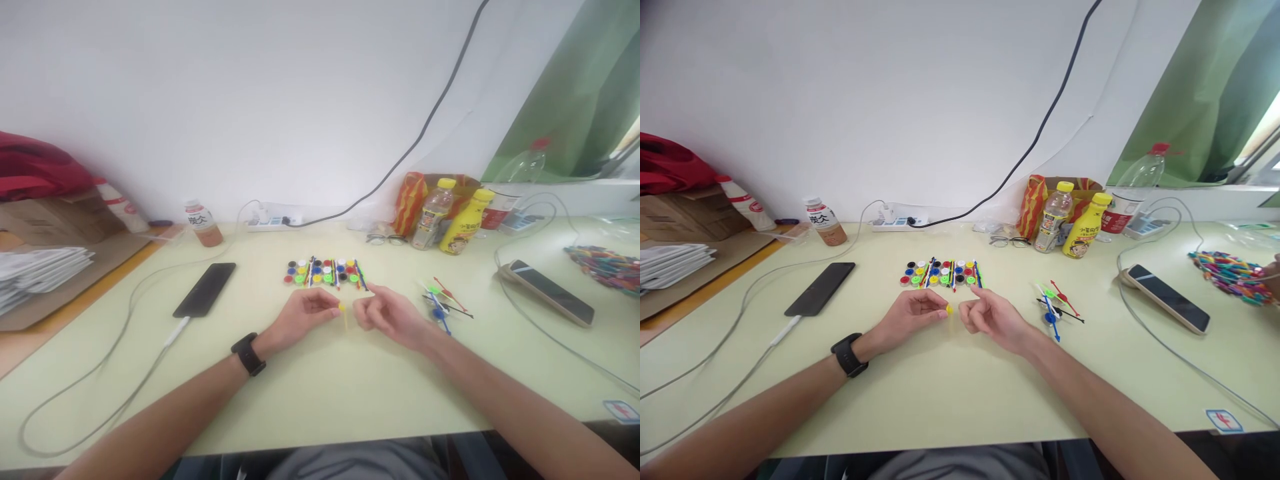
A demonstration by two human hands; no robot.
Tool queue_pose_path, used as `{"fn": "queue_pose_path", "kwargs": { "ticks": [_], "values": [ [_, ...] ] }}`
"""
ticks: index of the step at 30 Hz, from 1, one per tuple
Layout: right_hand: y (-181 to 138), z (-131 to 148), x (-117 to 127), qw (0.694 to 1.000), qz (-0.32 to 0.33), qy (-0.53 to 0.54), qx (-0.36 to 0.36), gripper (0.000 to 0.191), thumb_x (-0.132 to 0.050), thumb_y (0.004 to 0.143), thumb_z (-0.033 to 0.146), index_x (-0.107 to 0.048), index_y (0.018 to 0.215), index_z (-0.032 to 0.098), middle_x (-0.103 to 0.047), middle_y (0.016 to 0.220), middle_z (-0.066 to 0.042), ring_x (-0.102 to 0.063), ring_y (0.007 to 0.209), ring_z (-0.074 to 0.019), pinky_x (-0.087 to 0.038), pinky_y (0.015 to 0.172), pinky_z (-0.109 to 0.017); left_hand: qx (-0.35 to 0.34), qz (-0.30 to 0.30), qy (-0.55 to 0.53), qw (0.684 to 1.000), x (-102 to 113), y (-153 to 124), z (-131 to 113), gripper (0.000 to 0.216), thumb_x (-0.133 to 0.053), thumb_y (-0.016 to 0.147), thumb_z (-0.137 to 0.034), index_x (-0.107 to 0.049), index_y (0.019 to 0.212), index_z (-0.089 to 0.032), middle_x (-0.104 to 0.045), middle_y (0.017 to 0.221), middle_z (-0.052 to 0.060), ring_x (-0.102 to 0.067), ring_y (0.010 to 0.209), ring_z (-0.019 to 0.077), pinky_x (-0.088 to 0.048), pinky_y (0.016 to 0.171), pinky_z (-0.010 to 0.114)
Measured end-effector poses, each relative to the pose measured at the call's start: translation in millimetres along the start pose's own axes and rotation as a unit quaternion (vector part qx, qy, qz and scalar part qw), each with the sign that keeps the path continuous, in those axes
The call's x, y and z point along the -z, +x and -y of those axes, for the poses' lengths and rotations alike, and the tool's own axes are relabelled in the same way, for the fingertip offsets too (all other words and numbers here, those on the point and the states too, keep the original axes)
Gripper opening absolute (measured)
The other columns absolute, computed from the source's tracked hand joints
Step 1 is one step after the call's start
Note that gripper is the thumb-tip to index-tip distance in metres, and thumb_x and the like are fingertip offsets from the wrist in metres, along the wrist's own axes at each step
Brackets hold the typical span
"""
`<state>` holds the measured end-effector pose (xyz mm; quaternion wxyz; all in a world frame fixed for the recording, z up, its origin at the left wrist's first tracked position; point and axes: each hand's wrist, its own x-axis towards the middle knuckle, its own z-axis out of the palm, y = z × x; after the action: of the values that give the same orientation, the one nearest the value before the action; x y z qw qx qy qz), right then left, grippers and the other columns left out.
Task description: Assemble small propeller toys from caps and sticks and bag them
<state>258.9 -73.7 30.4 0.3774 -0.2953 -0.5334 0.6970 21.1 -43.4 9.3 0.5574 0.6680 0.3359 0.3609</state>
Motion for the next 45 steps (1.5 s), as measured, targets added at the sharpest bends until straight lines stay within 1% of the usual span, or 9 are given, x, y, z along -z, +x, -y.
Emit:
{"fn": "queue_pose_path", "kwargs": {
  "ticks": [3, 8, 21, 24, 27, 30, 36, 40, 45],
  "values": [
    [-1.4, 2.7, 2.0, 0.999, -0.013, -0.018, 0.031, 0.066, -0.05, 0.097, 0.063, -0.041, 0.049, 0.019, -0.04, 0.065, 0.0, -0.034, 0.058, -0.0123, -0.031, 0.059, -0.032, -0.001, -0.006, 0.005, 1.0, 0.1, -0.2, -1.5, 0.028, -0.084, 0.083, -0.037, -0.075, 0.099, -0.016, -0.077, 0.104, 0.009, -0.072, 0.097, 0.0219, -0.059, 0.091, 0.035],
    [4.9, -5.5, -3.3, 0.979, -0.125, -0.143, 0.077, 0.041, -0.075, 0.084, 0.059, -0.059, 0.091, 0.022, -0.056, 0.079, 0.001, -0.043, 0.062, -0.0121, -0.037, 0.057, -0.027, -0.001, -0.001, 0.001, 1.0, -0.8, -0.3, -3.1, 0.026, -0.083, 0.084, -0.035, -0.075, 0.099, -0.016, -0.076, 0.102, 0.009, -0.072, 0.096, 0.0212, -0.059, 0.09, 0.034],
    [7.3, -17.1, -4.8, 0.963, -0.111, -0.224, 0.105, 0.042, -0.068, 0.092, 0.054, -0.062, 0.12, 0.025, -0.059, 0.087, -0.001, -0.053, 0.072, -0.0148, -0.044, 0.065, -0.029, -0.007, 0.018, -0.025, 1.0, -1.7, -1.0, -4.6, 0.025, -0.081, 0.086, -0.034, -0.074, 0.101, -0.016, -0.077, 0.105, 0.01, -0.073, 0.098, 0.0216, -0.058, 0.091, 0.034],
    [4.0, -10.2, -3.1, 0.973, -0.114, -0.175, 0.097, 0.038, -0.059, 0.096, 0.06, -0.066, 0.104, 0.024, -0.054, 0.083, 0.0, -0.044, 0.066, -0.0136, -0.039, 0.061, -0.029, -0.003, 0.005, -0.018, 1.0, -1.2, -0.7, -3.8, 0.026, -0.083, 0.085, -0.034, -0.074, 0.101, -0.016, -0.076, 0.104, 0.009, -0.072, 0.097, 0.0213, -0.058, 0.091, 0.034],
    [-1.1, -1.3, 0.3, 0.986, -0.015, -0.152, 0.06, 0.066, -0.038, 0.102, 0.065, -0.059, 0.059, 0.02, -0.05, 0.071, -0.002, -0.043, 0.065, -0.0151, -0.04, 0.066, -0.033, -0.002, -0.004, -0.007, 1.0, -0.8, -0.2, -3.4, 0.026, -0.083, 0.084, -0.036, -0.075, 0.099, -0.016, -0.077, 0.102, 0.009, -0.072, 0.095, 0.021, -0.058, 0.088, 0.033],
    [-2.8, 3.0, 1.5, 0.985, 0.014, -0.158, 0.071, 0.068, -0.046, 0.1, 0.063, -0.049, 0.049, 0.019, -0.047, 0.066, -0.002, -0.043, 0.065, -0.0151, -0.038, 0.066, -0.033, 0.001, -0.01, -0.003, 1.0, -0.6, 0.1, -3.5, 0.027, -0.084, 0.083, -0.036, -0.075, 0.098, -0.016, -0.077, 0.099, 0.008, -0.072, 0.092, 0.0202, -0.058, 0.086, 0.032],
    [5.8, -7.4, -1.7, 0.966, -0.132, -0.197, 0.099, 0.039, -0.076, 0.084, 0.056, -0.061, 0.092, 0.021, -0.06, 0.087, 0.0, -0.047, 0.063, -0.0113, -0.041, 0.058, -0.027, -0.006, 0.0, -0.014, 1.0, -0.6, -0.4, -3.7, 0.026, -0.083, 0.084, -0.036, -0.076, 0.099, -0.016, -0.077, 0.102, 0.009, -0.073, 0.094, 0.0212, -0.059, 0.087, 0.033],
    [8.1, -16.4, -1.5, 0.959, -0.121, -0.236, 0.103, 0.04, -0.073, 0.087, 0.051, -0.063, 0.115, 0.023, -0.065, 0.117, -0.008, -0.061, 0.075, -0.0143, -0.053, 0.066, -0.03, -0.014, 0.005, -0.017, 1.0, -1.4, -0.5, -4.7, 0.024, -0.082, 0.086, -0.035, -0.075, 0.099, -0.016, -0.077, 0.104, 0.009, -0.073, 0.096, 0.0217, -0.059, 0.087, 0.033],
    [7.6, -19.5, -0.5, 0.951, -0.104, -0.269, 0.113, 0.035, -0.07, 0.091, 0.045, -0.065, 0.118, 0.023, -0.067, 0.115, -0.008, -0.064, 0.079, -0.0159, -0.055, 0.075, -0.034, -0.015, 0.006, -0.021, 1.0, -2.1, -0.5, -6.6, 0.024, -0.082, 0.086, -0.034, -0.075, 0.099, -0.016, -0.078, 0.104, 0.01, -0.073, 0.096, 0.0217, -0.059, 0.088, 0.033]
  ]
}}
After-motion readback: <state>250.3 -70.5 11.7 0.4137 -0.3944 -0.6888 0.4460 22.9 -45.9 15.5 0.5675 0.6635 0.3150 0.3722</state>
